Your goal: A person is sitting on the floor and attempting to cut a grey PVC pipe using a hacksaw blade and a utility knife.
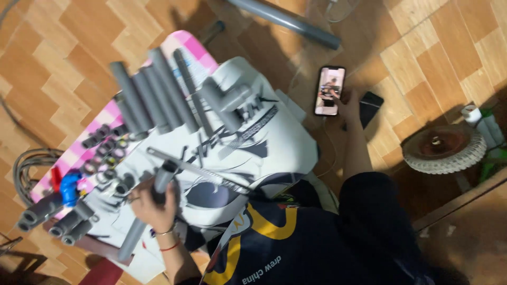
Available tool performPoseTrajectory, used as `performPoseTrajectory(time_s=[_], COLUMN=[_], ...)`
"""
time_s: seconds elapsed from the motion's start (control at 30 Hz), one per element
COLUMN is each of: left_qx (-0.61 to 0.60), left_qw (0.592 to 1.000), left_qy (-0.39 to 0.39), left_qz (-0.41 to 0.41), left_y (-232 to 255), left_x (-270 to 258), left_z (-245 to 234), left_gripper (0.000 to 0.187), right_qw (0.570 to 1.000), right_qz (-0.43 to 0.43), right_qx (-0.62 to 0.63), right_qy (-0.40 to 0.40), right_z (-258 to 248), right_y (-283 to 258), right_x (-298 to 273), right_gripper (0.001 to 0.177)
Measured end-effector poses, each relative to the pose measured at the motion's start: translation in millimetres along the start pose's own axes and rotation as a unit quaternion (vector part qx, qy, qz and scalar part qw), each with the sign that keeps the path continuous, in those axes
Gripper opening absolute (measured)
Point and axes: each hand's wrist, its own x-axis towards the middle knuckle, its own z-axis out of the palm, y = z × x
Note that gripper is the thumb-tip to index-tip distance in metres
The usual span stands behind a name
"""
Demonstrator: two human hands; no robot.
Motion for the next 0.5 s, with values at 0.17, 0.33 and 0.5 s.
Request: performPoseTrajectory(time_s=[0.17,0.33,0.5], left_qx=[0.003,0.008,0.062], left_qw=[1.000,1.000,0.998], left_qy=[0.009,0.015,0.028], left_qz=[-0.009,0.011,0.007], left_y=[14.2,2.3,-5.4], left_x=[12.8,7.0,1.9], left_z=[-12.1,-10.9,-4.8], left_gripper=[0.029,0.028,0.030], right_qw=[0.997,0.994,0.990], right_qz=[-0.062,-0.060,0.017], right_qx=[0.027,0.024,-0.034], right_qy=[0.020,0.089,0.137], right_z=[-2.0,-1.4,20.1], right_y=[-2.3,8.6,41.2], right_x=[-13.8,-20.3,-14.6], right_gripper=[0.031,0.027,0.028])
